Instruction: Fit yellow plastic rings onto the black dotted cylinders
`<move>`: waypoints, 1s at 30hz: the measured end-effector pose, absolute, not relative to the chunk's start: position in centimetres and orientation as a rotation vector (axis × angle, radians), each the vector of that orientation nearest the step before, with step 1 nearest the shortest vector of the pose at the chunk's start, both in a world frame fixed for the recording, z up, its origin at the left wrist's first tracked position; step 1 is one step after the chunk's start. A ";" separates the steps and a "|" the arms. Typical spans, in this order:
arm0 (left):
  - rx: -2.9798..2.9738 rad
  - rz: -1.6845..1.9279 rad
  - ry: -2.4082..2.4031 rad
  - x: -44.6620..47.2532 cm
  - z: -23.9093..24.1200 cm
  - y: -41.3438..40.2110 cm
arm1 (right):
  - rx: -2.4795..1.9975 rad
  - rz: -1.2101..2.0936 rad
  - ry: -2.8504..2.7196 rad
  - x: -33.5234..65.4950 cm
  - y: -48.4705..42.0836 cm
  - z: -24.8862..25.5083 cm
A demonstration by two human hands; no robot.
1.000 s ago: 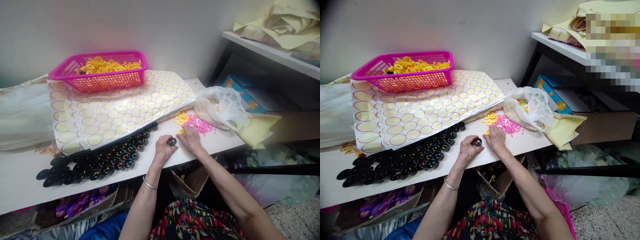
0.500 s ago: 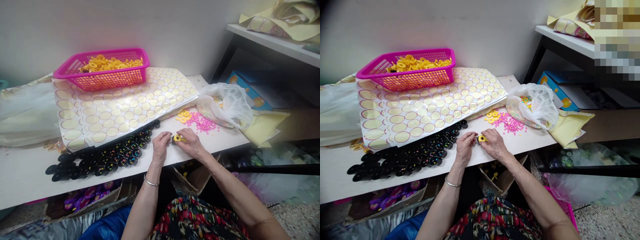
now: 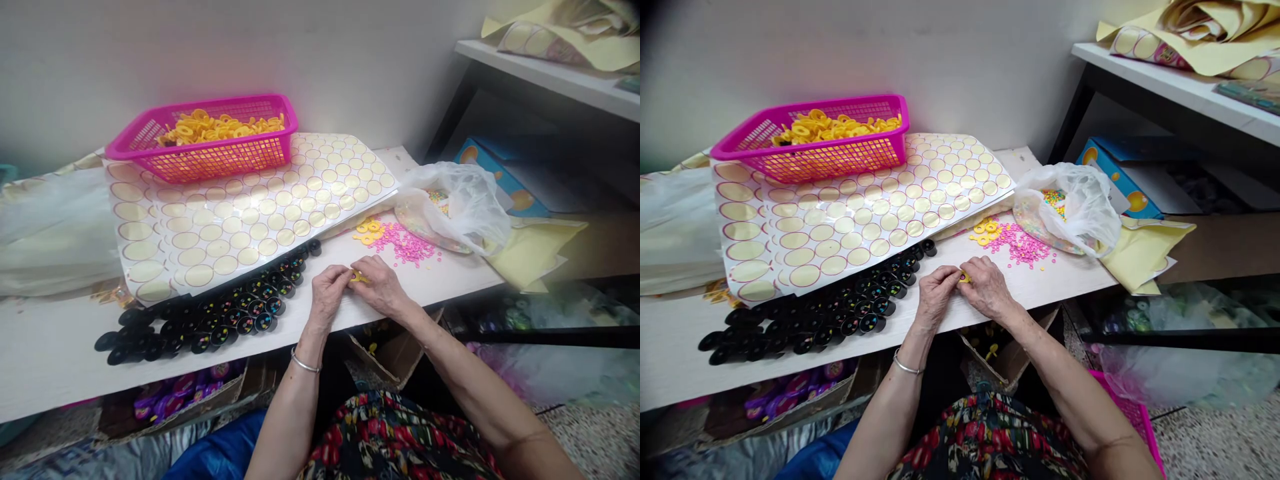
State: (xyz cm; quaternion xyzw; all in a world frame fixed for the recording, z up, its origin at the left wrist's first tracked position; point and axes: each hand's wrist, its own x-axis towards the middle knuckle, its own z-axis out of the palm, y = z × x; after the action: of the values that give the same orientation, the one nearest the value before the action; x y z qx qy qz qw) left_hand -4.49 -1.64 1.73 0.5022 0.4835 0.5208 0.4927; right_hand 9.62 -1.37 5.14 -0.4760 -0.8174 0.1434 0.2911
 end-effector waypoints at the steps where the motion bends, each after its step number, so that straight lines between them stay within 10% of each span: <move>1: 1.230 1.263 1.183 -4.5 1.7 -1.6 | -1.269 0.425 -2.151 9.7 -1.4 4.9; 13: 1.170 1.270 1.201 -4.3 2.0 -1.6 | -1.281 0.966 -1.483 8.8 -2.3 4.1; 30: 1.339 1.259 1.296 -3.9 1.5 -1.5 | -1.676 0.860 -1.641 7.1 -1.4 4.1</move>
State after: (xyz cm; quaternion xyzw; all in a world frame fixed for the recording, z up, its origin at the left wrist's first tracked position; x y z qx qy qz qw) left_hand -3.93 -1.51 1.55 0.5370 0.5198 0.5050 0.4318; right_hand 7.11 -1.38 4.08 -0.6364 -0.6231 0.3267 0.3163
